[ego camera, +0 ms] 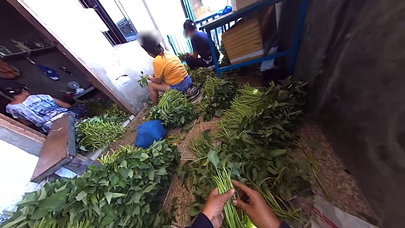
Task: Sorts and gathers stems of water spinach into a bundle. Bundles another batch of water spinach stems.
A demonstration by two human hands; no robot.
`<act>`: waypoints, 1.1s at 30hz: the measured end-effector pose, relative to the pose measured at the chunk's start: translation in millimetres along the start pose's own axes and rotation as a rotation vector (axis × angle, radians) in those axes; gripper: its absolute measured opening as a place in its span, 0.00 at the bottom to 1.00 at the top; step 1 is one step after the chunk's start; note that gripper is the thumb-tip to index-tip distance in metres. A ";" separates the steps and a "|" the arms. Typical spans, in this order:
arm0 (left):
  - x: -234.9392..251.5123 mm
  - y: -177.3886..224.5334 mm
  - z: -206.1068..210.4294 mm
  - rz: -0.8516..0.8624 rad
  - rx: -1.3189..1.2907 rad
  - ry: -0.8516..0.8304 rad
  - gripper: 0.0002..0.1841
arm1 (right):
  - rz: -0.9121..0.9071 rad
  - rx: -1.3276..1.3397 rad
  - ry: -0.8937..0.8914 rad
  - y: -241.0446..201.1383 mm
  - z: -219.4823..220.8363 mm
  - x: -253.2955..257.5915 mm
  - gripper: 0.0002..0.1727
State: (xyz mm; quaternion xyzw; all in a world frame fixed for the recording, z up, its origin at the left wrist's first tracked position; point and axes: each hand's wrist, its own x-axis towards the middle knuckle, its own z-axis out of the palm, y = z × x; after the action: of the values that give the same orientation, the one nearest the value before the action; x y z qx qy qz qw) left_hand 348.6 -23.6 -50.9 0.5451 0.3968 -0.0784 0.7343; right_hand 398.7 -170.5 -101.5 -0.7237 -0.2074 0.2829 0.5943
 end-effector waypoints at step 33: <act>8.6 36.1 -34.3 0.287 0.031 0.122 0.17 | -0.008 -0.146 0.245 -43.0 22.7 36.7 0.26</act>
State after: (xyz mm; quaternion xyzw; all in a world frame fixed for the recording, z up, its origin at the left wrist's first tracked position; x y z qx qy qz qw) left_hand 357.1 22.9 -33.1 0.6114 0.3572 0.0546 0.7040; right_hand 413.1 -121.3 -68.6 -0.7934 -0.1564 0.1743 0.5619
